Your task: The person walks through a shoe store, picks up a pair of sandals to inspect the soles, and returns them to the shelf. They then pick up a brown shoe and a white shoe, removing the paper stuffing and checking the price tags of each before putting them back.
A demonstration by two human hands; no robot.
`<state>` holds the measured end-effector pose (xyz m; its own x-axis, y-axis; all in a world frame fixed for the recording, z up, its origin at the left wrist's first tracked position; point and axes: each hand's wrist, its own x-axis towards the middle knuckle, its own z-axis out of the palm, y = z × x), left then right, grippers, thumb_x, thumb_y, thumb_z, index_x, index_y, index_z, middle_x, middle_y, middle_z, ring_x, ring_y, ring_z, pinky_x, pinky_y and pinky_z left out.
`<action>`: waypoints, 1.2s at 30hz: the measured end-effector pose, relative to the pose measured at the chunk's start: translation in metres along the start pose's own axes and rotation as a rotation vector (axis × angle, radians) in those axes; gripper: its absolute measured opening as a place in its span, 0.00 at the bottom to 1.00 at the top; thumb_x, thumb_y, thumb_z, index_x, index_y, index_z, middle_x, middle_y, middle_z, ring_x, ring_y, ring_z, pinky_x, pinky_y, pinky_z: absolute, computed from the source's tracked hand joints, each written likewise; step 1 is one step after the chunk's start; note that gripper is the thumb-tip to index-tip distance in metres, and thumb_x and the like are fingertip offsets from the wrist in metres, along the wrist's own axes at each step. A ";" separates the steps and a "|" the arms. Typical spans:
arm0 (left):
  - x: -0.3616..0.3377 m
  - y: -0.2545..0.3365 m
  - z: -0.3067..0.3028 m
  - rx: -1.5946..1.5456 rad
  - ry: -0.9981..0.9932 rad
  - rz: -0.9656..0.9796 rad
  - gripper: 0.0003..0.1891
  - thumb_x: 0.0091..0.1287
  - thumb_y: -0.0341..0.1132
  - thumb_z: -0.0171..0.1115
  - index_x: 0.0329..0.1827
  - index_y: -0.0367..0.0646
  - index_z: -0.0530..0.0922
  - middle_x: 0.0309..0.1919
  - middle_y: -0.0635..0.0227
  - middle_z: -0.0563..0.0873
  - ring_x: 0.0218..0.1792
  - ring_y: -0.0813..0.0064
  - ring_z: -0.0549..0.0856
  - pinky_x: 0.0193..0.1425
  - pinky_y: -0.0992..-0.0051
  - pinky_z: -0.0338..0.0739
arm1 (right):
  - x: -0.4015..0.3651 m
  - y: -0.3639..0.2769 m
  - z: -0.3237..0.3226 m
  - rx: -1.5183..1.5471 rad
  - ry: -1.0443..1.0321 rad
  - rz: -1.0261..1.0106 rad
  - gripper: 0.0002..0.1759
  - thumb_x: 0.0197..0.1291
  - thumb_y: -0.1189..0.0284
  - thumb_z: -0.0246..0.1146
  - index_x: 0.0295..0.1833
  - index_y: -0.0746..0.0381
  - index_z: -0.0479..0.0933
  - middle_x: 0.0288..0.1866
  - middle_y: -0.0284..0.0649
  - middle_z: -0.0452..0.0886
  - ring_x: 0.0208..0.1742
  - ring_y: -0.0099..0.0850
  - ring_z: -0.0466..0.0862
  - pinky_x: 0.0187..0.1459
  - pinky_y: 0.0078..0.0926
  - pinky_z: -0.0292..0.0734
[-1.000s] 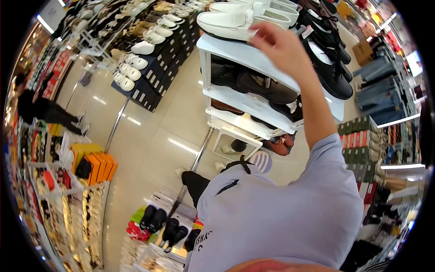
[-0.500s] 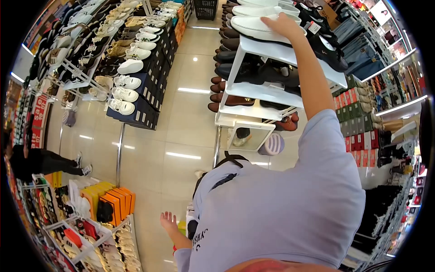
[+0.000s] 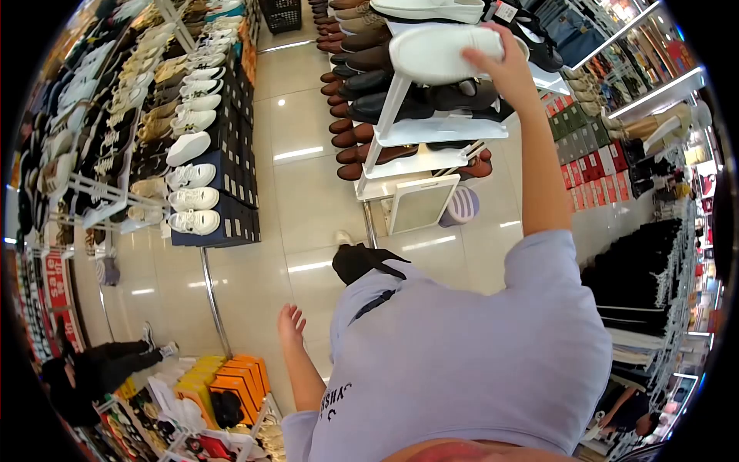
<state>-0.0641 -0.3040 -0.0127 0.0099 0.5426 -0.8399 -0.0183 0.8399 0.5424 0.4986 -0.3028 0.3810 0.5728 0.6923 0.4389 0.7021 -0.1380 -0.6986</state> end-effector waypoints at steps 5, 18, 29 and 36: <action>-0.028 0.133 0.125 0.294 -0.457 0.223 0.28 0.63 0.50 0.59 0.63 0.45 0.69 0.55 0.66 0.78 0.55 0.70 0.76 0.56 0.66 0.69 | -0.048 -0.049 0.032 0.109 -0.335 -0.135 0.38 0.43 0.72 0.73 0.63 0.61 0.67 0.58 0.39 0.72 0.57 0.29 0.73 0.58 0.27 0.69; -0.088 0.357 0.151 -0.347 -1.043 0.236 0.42 0.58 0.58 0.53 0.69 0.36 0.59 0.59 0.45 0.72 0.55 0.48 0.77 0.54 0.48 0.77 | 0.025 -0.143 0.295 0.198 -0.881 -0.585 0.41 0.36 0.68 0.77 0.61 0.61 0.70 0.58 0.41 0.76 0.55 0.38 0.77 0.64 0.35 0.63; -0.029 0.452 0.122 -0.267 -1.022 0.448 0.55 0.51 0.35 0.67 0.76 0.52 0.36 0.67 0.56 0.61 0.63 0.60 0.70 0.60 0.64 0.72 | 0.016 -0.164 0.391 0.279 -0.432 -0.238 0.46 0.46 0.62 0.72 0.68 0.65 0.58 0.64 0.48 0.67 0.64 0.45 0.69 0.69 0.40 0.54; 0.004 0.493 0.122 -0.072 -0.989 0.791 0.57 0.45 0.32 0.75 0.71 0.42 0.38 0.61 0.57 0.63 0.62 0.64 0.68 0.63 0.66 0.67 | -0.033 -0.195 0.437 1.031 -0.446 0.648 0.38 0.65 0.63 0.55 0.72 0.67 0.46 0.68 0.47 0.61 0.67 0.32 0.65 0.64 0.28 0.61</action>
<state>0.0489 0.1138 0.2538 0.7106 0.6963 0.1009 -0.4145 0.2984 0.8597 0.1583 0.0104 0.2557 0.3546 0.9071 -0.2266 -0.4100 -0.0670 -0.9096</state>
